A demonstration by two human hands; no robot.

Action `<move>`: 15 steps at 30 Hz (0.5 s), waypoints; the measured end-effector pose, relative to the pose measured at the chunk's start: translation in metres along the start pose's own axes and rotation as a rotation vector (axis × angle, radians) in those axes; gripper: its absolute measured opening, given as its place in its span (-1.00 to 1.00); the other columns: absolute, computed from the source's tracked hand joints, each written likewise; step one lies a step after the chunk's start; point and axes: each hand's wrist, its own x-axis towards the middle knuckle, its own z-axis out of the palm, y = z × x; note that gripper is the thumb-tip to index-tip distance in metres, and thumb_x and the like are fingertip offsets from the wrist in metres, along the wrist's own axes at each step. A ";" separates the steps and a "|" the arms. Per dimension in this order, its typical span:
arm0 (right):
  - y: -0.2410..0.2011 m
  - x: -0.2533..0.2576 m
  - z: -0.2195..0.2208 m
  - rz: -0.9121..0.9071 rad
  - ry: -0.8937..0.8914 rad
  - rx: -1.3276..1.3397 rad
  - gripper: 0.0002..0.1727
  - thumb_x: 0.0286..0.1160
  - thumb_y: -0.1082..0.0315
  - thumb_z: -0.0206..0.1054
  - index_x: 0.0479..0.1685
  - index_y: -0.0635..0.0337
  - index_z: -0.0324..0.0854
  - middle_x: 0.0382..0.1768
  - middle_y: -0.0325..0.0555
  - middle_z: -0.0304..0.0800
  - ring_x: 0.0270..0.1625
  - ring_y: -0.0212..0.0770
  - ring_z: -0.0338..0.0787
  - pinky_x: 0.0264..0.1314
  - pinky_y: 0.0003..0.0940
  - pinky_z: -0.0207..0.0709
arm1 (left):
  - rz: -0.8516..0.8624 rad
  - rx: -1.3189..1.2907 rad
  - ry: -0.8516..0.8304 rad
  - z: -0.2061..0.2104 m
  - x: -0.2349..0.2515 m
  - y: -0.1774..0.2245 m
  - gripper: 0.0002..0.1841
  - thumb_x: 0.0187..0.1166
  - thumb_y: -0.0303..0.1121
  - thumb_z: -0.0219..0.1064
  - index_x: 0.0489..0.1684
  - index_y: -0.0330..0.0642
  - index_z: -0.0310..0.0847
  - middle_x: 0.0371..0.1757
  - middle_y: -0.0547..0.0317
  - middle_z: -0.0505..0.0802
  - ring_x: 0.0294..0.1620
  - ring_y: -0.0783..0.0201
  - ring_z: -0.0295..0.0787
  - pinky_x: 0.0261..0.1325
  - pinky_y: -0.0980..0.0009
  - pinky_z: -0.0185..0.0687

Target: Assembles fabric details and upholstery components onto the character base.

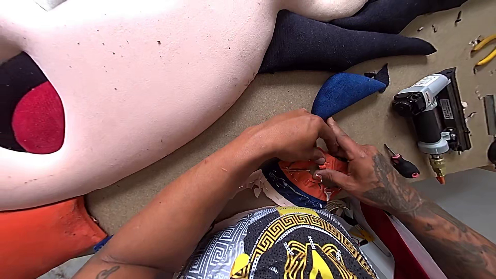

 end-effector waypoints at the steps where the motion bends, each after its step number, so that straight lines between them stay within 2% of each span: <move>1: 0.000 -0.001 0.000 0.003 0.002 -0.006 0.22 0.18 -0.32 0.47 0.85 0.22 0.10 -0.31 -0.41 0.86 -0.37 -0.56 0.74 -0.31 -0.41 0.71 | 0.009 0.016 -0.013 0.000 0.000 0.000 -0.80 0.52 -0.11 0.51 0.02 0.22 0.89 -0.50 0.47 0.82 -0.49 0.49 0.66 -0.29 0.31 0.63; 7: -0.002 -0.001 -0.001 0.042 -0.034 0.006 0.22 0.16 -0.29 0.50 0.87 0.16 0.06 -0.31 -0.51 0.91 -0.38 -0.61 0.80 -0.31 -0.40 0.77 | -0.015 0.074 -0.042 0.001 -0.001 0.004 -0.77 0.50 0.02 0.51 -0.09 0.18 0.85 -0.53 0.48 0.78 -0.47 0.46 0.65 -0.26 0.28 0.61; 10: -0.002 -0.001 -0.001 0.036 -0.025 0.005 0.21 0.18 -0.27 0.49 0.86 0.21 0.08 -0.37 -0.50 0.89 -0.42 -0.60 0.77 -0.35 -0.40 0.75 | -0.030 0.075 -0.074 0.000 -0.002 0.007 -0.74 0.47 0.02 0.53 -0.07 0.15 0.82 -0.55 0.45 0.76 -0.48 0.42 0.65 -0.27 0.26 0.59; 15: -0.002 -0.004 0.000 0.040 -0.023 -0.004 0.24 0.18 -0.34 0.49 0.88 0.15 0.05 -0.42 -0.54 0.84 -0.48 -0.61 0.69 -0.42 -0.45 0.67 | -0.052 0.061 -0.112 0.001 -0.001 0.005 -0.76 0.46 -0.01 0.55 -0.05 0.18 0.80 -0.48 0.46 0.76 -0.41 0.41 0.66 -0.25 0.24 0.61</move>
